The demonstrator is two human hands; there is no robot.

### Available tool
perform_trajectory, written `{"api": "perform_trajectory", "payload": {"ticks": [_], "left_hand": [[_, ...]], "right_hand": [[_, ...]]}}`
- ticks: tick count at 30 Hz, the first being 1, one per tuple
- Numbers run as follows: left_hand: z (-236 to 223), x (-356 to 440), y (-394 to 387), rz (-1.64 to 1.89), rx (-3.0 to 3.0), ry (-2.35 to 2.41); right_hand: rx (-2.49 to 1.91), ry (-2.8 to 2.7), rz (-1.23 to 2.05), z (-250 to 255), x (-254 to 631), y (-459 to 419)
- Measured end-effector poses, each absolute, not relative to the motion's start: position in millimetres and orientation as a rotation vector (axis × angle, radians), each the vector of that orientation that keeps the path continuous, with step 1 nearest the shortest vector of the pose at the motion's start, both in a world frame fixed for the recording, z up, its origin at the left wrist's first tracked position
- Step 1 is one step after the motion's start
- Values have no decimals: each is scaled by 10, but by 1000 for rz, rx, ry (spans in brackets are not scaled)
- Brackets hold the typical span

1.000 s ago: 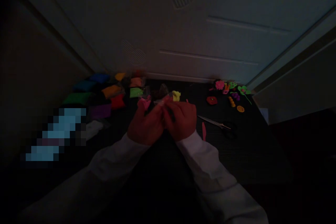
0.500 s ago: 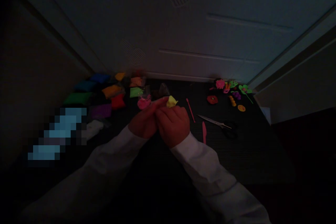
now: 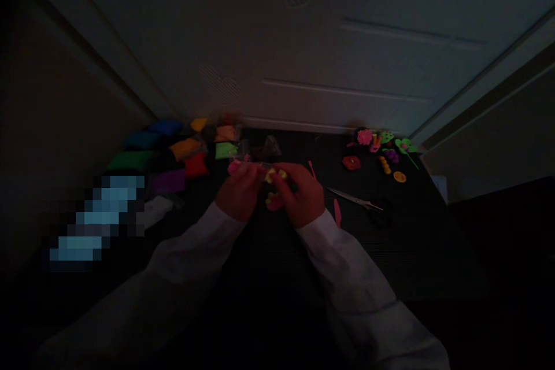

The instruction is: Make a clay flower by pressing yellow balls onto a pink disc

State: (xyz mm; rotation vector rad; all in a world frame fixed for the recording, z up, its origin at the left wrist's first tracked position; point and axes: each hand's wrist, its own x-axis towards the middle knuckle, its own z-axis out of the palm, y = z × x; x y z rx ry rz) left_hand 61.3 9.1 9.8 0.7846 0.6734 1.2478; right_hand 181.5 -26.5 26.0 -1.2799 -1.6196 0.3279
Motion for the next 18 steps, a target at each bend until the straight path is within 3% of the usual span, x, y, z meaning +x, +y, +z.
{"api": "perform_trajectory", "payload": {"ticks": [8,18], "left_hand": [[149,576,88,1204,663,596],[105,598,129,1249,644,628]], "right_hand": [[-1205,-1512,515,177,1850,-188],[-1304,-1595,393,220,1843,-207]]}}
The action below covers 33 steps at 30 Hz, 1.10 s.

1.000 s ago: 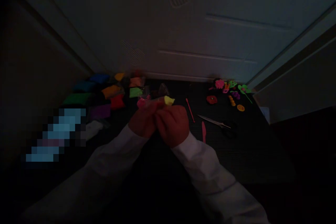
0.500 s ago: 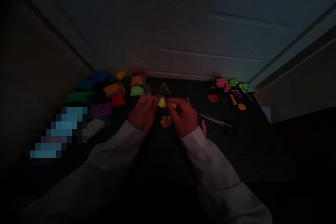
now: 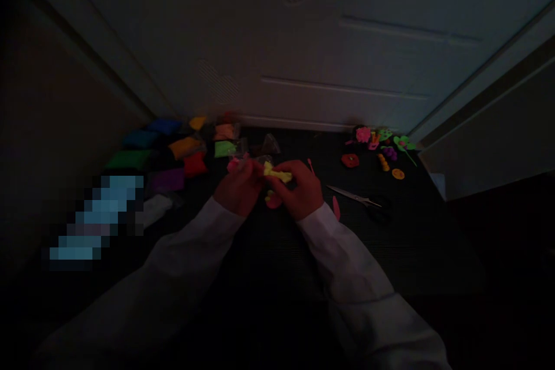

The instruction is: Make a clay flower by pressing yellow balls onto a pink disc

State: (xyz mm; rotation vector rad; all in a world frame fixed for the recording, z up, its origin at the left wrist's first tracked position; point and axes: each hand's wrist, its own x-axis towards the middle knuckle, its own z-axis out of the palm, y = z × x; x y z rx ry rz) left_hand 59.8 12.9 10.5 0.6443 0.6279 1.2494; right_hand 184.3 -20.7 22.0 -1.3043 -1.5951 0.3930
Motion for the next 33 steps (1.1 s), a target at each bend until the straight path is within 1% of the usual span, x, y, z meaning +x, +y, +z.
{"api": "perform_trajectory", "payload": {"ticks": [8,11,15,19,26,29,33], "left_hand": [[60,547,168,1221,814,661],[70,555,152,1195,816,695],[88,585,148,1299,765,756],[129,599,141,1388,688,807],[77,565,182,1377,726,884],[22,532,208,1370,818,928],[-10,517,195,1372,935,1005]], "right_hand": [[-1294,-1390,699,231,1886,-202],[-1234,-1328,732,199,1904,-162],[-1188,-1330,797,198,1875,-153],[-1238,-1322,820,221,1834,-183],[-1298,-1321,842,196,1823,-182],[-1303,-1411,743,197,1820,-198],[-1235,-1661,415,216,1814,-228]]}}
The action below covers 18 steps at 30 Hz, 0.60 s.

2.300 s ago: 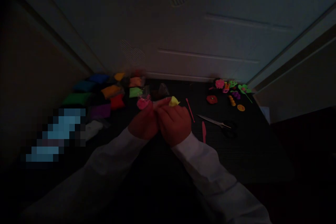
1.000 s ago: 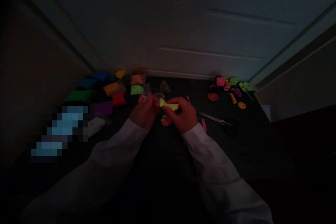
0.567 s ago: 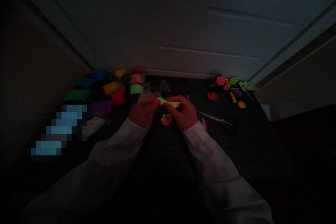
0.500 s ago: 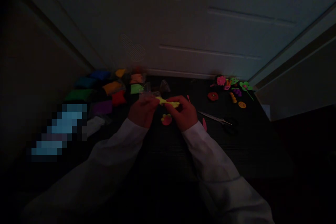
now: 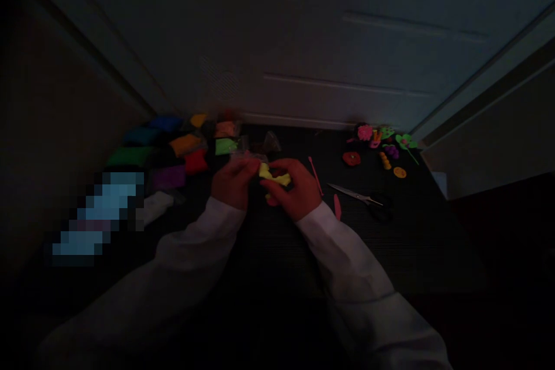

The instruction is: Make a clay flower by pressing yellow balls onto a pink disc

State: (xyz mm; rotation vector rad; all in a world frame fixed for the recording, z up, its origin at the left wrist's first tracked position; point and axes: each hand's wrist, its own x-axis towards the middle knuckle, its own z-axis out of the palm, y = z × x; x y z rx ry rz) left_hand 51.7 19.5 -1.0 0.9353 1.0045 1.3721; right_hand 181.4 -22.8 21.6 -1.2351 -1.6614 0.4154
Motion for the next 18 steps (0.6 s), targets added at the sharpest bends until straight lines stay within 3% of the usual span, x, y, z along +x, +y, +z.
{"api": "perform_trajectory", "payload": {"ticks": [5,8,18], "left_hand": [[-12,549,159,1314,1029,1018],[0,556,151,1287,1065,995],[106,531,78,1144,1136,985]], "right_hand": [[-1163,-1826,112,190,1816,-230],[-1167,-1834,90,168,1824,-229],[-1335,-1290,923,269,1846,-188]]}}
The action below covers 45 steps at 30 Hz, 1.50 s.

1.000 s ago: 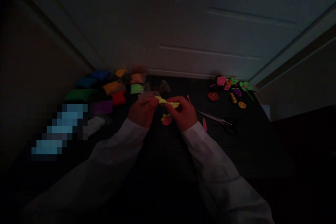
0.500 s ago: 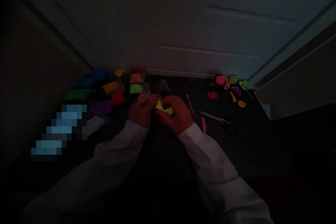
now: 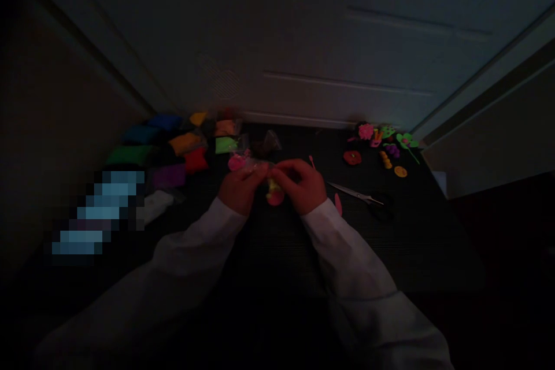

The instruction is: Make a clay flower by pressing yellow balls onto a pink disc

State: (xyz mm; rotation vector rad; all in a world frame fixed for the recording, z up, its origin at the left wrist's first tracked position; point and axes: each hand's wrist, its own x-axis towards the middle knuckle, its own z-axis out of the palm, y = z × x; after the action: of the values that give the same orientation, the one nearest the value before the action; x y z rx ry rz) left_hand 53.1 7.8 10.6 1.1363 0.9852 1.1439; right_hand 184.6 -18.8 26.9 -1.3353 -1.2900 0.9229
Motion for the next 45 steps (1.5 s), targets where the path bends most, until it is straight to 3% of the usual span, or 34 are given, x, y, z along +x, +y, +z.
{"api": "perform_trajectory", "payload": {"ticks": [22,29,45], "left_hand": [[47,607,22,1032,1093,784],[60,547,63,1167,1069,740],[7,451,287,1301,865,878]], "right_hand": [[-1202,-1203,1247,300,2005,-140],[-1126,-1245,1382,399,1926,-282],[-1109,-1127,1331,384,2072,-184]]}}
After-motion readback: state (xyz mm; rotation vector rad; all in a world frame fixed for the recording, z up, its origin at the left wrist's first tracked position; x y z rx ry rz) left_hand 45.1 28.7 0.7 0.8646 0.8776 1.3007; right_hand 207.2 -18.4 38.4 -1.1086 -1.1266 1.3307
